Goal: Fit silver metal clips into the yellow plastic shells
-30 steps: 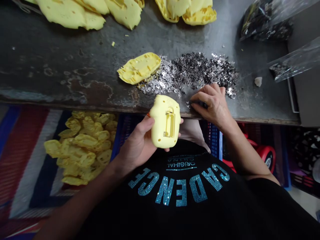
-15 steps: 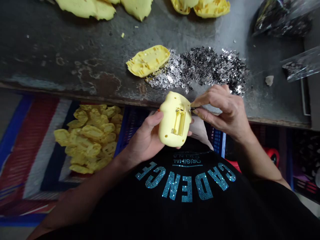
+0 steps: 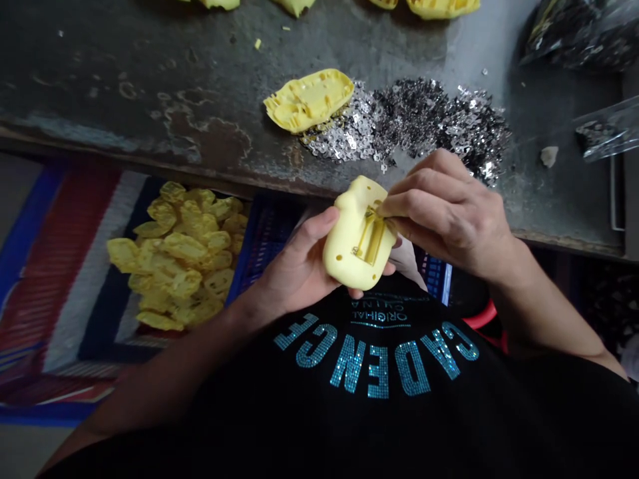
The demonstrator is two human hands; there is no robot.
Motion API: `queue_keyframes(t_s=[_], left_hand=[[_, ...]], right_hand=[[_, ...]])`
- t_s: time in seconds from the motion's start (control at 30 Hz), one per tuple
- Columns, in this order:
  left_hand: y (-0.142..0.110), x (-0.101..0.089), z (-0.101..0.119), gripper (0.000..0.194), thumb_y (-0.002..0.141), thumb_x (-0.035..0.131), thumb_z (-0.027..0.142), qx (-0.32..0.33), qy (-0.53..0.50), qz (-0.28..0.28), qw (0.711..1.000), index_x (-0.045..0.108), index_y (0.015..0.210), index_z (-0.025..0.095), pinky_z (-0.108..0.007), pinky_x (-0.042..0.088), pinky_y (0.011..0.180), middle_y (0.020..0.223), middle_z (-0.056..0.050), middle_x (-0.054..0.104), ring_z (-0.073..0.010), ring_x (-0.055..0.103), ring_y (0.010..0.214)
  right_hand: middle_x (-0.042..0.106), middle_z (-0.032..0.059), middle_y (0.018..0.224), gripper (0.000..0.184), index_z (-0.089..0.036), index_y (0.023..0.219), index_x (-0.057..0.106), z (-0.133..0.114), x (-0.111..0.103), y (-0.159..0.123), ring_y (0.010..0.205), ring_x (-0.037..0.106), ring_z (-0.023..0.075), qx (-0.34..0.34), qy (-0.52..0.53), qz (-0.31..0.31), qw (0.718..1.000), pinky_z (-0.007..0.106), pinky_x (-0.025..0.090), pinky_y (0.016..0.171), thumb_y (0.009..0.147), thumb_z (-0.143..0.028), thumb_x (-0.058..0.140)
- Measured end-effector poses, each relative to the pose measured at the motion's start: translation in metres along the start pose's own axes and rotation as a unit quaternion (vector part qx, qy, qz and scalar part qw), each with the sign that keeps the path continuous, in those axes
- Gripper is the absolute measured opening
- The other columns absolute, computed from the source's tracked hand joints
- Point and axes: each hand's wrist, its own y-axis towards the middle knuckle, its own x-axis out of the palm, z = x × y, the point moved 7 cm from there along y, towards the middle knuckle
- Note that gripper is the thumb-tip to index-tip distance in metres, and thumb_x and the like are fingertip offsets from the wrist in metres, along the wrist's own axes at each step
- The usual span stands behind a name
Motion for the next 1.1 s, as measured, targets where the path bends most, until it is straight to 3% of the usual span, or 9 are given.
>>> queue_keyframes(t_s=[0.17,0.43,0.53,0.63,0.77,0.87,0.97,1.1], left_hand=[[-0.002,0.0,-0.002,0.06,0.102,0.082,0.067,-0.006,0.014,0.026,1.0,0.077,0.138,0.019,-0.021,0.058,0.046,0.106,-0.008,0.088,-0.0305,0.09,0.086],[-0.002,0.001,-0.004,0.065,0.103,0.075,0.066,0.006,0.032,0.029,0.999,0.067,0.147,0.019,-0.019,0.056,0.044,0.114,-0.011,0.086,-0.0269,0.088,0.082],[-0.003,0.0,-0.006,0.068,0.102,0.076,0.068,0.003,0.038,0.042,0.998,0.066,0.15,0.02,-0.02,0.055,0.044,0.116,-0.012,0.086,-0.0296,0.089,0.086],[-0.004,0.0,-0.007,0.071,0.099,0.08,0.069,0.021,0.058,0.064,0.996,0.067,0.149,0.02,-0.024,0.057,0.045,0.125,-0.015,0.086,-0.035,0.09,0.095],[-0.009,-0.004,0.001,0.071,0.089,0.099,0.054,0.108,0.11,0.126,0.98,0.068,0.146,0.025,-0.032,0.072,0.077,0.138,-0.01,0.085,-0.0339,0.087,0.116],[-0.014,-0.003,0.004,0.072,0.088,0.103,0.044,0.148,0.15,0.12,0.97,0.069,0.149,0.028,-0.037,0.071,0.097,0.135,-0.008,0.087,-0.0321,0.086,0.122],[-0.021,0.0,0.007,0.064,0.093,0.1,0.035,0.185,0.196,0.101,0.958,0.075,0.151,0.028,-0.032,0.069,0.098,0.135,-0.008,0.087,-0.027,0.086,0.119],[-0.03,-0.003,0.009,0.056,0.094,0.1,0.033,0.196,0.252,0.114,0.941,0.085,0.147,0.026,-0.025,0.068,0.091,0.134,-0.009,0.088,-0.0234,0.086,0.111]], right_hand=[[0.076,0.006,0.11,0.049,-0.03,0.108,0.079,-0.005,-0.001,-0.002,0.111,0.073,0.026,-0.018,-0.011,0.002,1.0,0.057,0.064,0.104,0.125,-0.055,0.04],[0.078,0.0041,0.116,0.025,-0.029,0.137,0.074,-0.013,-0.005,-0.024,0.109,0.074,0.0235,-0.106,-0.013,0.117,0.987,0.049,0.065,0.101,0.122,-0.036,0.056],[0.081,0.0033,0.114,0.019,-0.029,0.131,0.076,-0.011,-0.007,-0.031,0.102,0.074,0.0227,-0.083,0.007,0.167,0.982,0.047,0.065,0.096,0.119,-0.029,0.062],[0.083,0.0052,0.113,0.016,-0.028,0.127,0.078,-0.003,-0.008,-0.034,0.103,0.076,0.0252,-0.035,0.061,0.205,0.976,0.048,0.066,0.096,0.116,-0.034,0.069],[0.081,0.0103,0.136,0.04,-0.024,0.143,0.073,0.012,0.004,-0.026,0.118,0.077,0.0271,0.026,0.161,0.155,0.974,0.043,0.068,0.092,0.11,-0.046,0.076],[0.076,0.0097,0.143,0.052,-0.023,0.149,0.068,0.017,0.013,-0.019,0.113,0.078,0.0231,0.049,0.213,0.124,0.968,0.038,0.069,0.089,0.106,-0.049,0.079],[0.075,0.0068,0.14,0.05,-0.025,0.144,0.068,0.015,0.018,-0.017,0.109,0.076,0.0208,0.064,0.231,0.142,0.96,0.038,0.07,0.092,0.102,-0.048,0.082],[0.074,0.005,0.13,0.047,-0.027,0.142,0.069,0.008,0.021,-0.02,0.102,0.075,0.0197,0.045,0.245,0.209,0.945,0.037,0.069,0.089,0.099,-0.035,0.085]])
